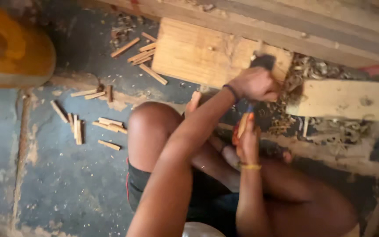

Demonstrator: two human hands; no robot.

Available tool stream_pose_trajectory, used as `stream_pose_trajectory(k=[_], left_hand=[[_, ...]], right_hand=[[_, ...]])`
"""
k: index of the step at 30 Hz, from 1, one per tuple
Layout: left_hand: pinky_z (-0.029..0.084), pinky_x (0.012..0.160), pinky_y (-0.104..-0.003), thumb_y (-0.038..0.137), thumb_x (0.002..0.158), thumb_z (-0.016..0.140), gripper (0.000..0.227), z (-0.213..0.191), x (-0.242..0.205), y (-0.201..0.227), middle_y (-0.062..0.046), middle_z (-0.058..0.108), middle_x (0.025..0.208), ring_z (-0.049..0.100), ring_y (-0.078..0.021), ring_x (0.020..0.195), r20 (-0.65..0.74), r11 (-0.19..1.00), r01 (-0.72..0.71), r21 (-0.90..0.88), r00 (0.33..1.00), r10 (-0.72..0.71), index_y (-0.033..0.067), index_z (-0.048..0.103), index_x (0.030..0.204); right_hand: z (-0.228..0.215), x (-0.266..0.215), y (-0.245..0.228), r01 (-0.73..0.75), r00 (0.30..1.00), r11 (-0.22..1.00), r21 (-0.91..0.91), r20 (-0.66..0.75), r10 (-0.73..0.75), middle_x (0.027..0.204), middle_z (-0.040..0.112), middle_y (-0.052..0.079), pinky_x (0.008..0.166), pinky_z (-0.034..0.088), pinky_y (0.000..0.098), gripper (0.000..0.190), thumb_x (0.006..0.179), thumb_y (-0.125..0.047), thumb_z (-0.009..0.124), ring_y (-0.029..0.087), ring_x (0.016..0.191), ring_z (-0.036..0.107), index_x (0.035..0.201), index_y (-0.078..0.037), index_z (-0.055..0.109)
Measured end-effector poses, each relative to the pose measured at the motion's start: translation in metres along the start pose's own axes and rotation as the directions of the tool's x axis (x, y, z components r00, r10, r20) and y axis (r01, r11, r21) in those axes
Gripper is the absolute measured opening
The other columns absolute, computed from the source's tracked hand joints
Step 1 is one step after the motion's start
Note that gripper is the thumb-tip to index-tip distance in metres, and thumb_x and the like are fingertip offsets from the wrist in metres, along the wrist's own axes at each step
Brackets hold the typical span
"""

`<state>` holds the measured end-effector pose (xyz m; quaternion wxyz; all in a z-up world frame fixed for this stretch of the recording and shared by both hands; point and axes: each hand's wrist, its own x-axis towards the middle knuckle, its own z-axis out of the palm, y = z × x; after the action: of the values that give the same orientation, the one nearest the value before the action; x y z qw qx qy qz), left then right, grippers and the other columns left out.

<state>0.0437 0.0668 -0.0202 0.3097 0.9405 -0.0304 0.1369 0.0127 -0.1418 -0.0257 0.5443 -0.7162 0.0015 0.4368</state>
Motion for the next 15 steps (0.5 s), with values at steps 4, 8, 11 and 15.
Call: stream_pose_trajectory(k=[4,8,11,15], left_hand=[[0.055,0.057,-0.044,0.035,0.088,0.064,0.020,0.008,0.025,-0.009,-0.007,0.075,0.074,0.070,-0.0295,0.062,-0.217,0.982,-0.146,-0.116,0.969,0.118,0.0242,0.081,0.087],[0.055,0.061,-0.045,0.039,0.092,0.065,0.025,0.018,0.011,-0.019,-0.010,0.073,0.077,0.069,-0.0335,0.066,-0.059,0.997,0.009,-0.080,0.998,-0.013,0.0176,0.076,0.087],[0.054,0.057,-0.048,0.041,0.086,0.066,0.027,0.014,0.009,-0.006,-0.009,0.072,0.071,0.069,-0.0347,0.063,-0.193,0.999,-0.050,0.005,0.980,0.050,0.0167,0.074,0.076],[0.053,0.055,-0.048,0.038,0.089,0.065,0.027,0.003,0.014,0.006,-0.011,0.070,0.068,0.068,-0.0350,0.061,-0.158,0.998,-0.058,0.013,0.986,0.059,0.0153,0.073,0.078]], right_hand=[[-0.003,0.021,0.005,-0.045,0.999,0.999,-0.001,0.009,0.045,0.061,0.053,-0.001,0.035,0.035,0.0258,0.053,0.096,-0.069,0.050,0.010,0.042,0.048,0.085,-0.017,0.056],[-0.016,0.002,0.016,-0.040,0.998,0.999,0.019,0.039,0.039,0.059,0.051,0.000,0.034,0.032,0.0253,0.054,0.099,-0.067,0.048,0.010,0.039,0.042,0.084,-0.016,0.055],[0.004,0.021,0.003,-0.024,0.997,0.993,0.115,0.070,0.016,0.057,0.050,0.000,0.033,0.030,0.0250,0.054,0.100,-0.064,0.046,0.010,0.036,0.039,0.084,-0.014,0.055],[-0.011,0.015,0.007,-0.108,0.978,0.951,0.288,0.202,0.050,0.059,0.048,0.000,0.034,0.026,0.0234,0.054,0.101,-0.063,0.047,0.008,0.036,0.035,0.090,-0.011,0.057]])
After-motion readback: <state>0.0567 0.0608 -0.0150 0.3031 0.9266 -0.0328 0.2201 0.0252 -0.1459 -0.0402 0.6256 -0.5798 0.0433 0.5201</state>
